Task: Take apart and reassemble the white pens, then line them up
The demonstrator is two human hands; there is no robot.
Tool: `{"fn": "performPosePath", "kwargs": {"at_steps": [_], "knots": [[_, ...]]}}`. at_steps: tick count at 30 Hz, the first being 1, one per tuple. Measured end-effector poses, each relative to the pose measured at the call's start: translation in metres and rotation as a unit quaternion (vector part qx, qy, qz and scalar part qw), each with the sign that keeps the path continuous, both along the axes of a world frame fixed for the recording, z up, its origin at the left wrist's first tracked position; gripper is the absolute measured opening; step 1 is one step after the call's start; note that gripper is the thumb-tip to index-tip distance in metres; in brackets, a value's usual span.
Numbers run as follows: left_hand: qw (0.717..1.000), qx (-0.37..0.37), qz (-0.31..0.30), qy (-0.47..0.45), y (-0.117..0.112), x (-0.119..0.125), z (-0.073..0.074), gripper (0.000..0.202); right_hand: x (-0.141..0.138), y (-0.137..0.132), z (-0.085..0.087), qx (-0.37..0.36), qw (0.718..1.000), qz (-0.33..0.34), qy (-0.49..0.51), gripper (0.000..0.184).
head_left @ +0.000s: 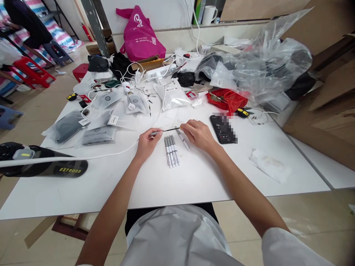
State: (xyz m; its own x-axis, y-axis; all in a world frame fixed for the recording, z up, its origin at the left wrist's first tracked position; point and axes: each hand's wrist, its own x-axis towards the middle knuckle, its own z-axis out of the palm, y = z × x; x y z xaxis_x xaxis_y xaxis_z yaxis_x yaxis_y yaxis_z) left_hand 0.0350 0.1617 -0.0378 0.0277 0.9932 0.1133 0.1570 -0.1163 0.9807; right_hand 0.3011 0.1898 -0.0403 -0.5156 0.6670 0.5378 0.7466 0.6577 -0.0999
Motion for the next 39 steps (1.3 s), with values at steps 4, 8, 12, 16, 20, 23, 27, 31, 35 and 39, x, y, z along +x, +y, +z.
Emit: {"fn": "performPosePath", "kwargs": {"at_steps": [4,8,12,16,20,23,27,31,35,39], "knots": [[1.000,0.001,0.005,-0.006,-0.0006,0.0007,0.0019,0.033,0.0014,0.0006,0.0000,0.000,1.000,0.004,0.002,0.028],[1.000,0.007,0.010,-0.014,-0.0005,0.0003,0.0020,0.033,0.0013,0.0006,-0.0003,0.002,1.000,0.005,0.008,0.027],[1.000,-0.005,-0.015,-0.014,-0.0006,0.0003,0.0014,0.033,-0.0011,-0.0002,-0.0008,0.004,1.000,0.009,0.011,0.027],[0.999,-0.022,-0.026,-0.001,-0.0013,0.0004,0.0013,0.032,-0.0028,-0.0008,-0.0013,0.012,1.000,0.021,0.004,0.025],[1.000,-0.027,-0.008,0.001,-0.0004,-0.0011,0.0009,0.031,-0.0001,0.0007,-0.0008,0.028,0.999,0.018,0.017,0.023],[0.999,-0.026,0.004,-0.022,0.0009,-0.0019,0.0008,0.029,0.0031,0.0021,0.0001,0.021,0.999,0.010,0.032,0.024],[0.998,-0.032,0.012,-0.043,0.0018,-0.0014,0.0004,0.029,0.0044,0.0021,0.0009,-0.002,0.999,0.004,0.037,0.025],[0.999,-0.035,0.001,-0.035,0.0010,-0.0001,-0.0001,0.033,0.0022,0.0006,0.0008,-0.010,0.999,0.009,0.036,0.026],[0.999,-0.037,0.000,-0.039,0.0004,0.0003,0.0012,0.032,0.0009,0.0001,0.0009,-0.009,1.000,0.010,0.028,0.025],[0.997,-0.026,0.030,-0.068,0.0018,-0.0004,0.0037,0.030,0.0034,0.0008,0.0032,-0.008,0.999,0.005,0.037,0.025]]}}
